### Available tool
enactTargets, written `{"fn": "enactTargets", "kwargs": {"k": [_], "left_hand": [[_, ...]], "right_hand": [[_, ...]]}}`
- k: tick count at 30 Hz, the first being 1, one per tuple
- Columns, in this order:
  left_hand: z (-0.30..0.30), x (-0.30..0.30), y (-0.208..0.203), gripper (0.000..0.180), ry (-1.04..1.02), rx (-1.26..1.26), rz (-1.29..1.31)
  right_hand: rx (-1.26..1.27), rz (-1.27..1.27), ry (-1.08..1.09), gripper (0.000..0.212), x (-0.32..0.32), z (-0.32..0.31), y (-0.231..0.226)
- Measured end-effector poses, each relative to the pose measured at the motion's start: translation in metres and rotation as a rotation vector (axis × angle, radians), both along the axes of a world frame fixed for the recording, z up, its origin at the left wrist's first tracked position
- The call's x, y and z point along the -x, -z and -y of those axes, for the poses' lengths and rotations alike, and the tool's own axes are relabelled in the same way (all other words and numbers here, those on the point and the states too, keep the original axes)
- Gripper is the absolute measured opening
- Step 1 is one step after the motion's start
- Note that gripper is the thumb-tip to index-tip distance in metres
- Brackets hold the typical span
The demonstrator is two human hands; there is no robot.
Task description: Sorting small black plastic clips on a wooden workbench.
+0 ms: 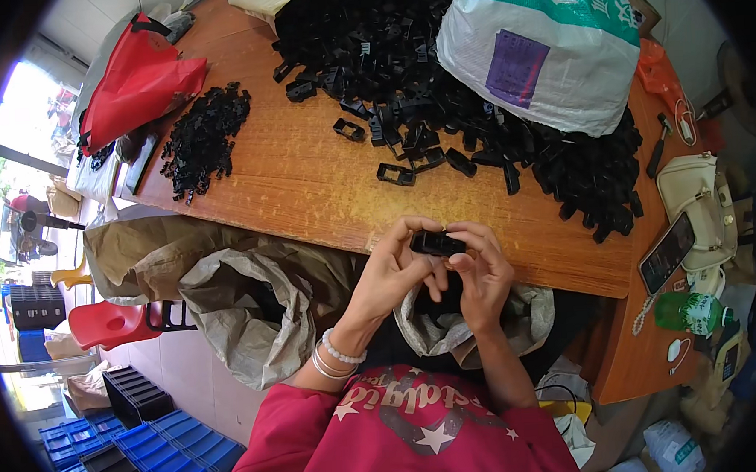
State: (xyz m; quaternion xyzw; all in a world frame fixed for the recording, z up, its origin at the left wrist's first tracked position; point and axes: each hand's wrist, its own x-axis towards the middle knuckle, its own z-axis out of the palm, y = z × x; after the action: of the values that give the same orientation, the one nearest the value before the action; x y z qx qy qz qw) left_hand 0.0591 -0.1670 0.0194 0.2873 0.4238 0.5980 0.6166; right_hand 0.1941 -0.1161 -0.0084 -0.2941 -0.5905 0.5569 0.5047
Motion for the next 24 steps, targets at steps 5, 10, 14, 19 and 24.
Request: {"fn": "enactTargets", "kwargs": {"k": [5,10,14,19,24], "left_hand": [[0.003,0.004,-0.003,0.034,-0.022,-0.020,-0.287],[0.007,0.004,-0.003,0.033,-0.062,-0.009,-0.490],[0.010,0.002,0.000,0.028,-0.039,0.002,-0.150],[0.012,0.006,-0.009,0.032,-0.042,-0.148,-0.824],[0.015,0.003,0.008,0.035,-0.185,-0.120,-0.715]], "right_hand": [[0.038,-0.037,-0.006,0.024,0.001,0.003,0.001],[0.062,-0.087,-0.045,0.022,0.002,0.004,0.005],[0.207,-0.113,-0.043,0.024,0.003,0.012,0.005],[0.127,-0.125,-0.144,0.024,-0.001,0.006,0.005],[0.108,-0.183,-0.151,0.022,-0.001,0.005,0.000]]}}
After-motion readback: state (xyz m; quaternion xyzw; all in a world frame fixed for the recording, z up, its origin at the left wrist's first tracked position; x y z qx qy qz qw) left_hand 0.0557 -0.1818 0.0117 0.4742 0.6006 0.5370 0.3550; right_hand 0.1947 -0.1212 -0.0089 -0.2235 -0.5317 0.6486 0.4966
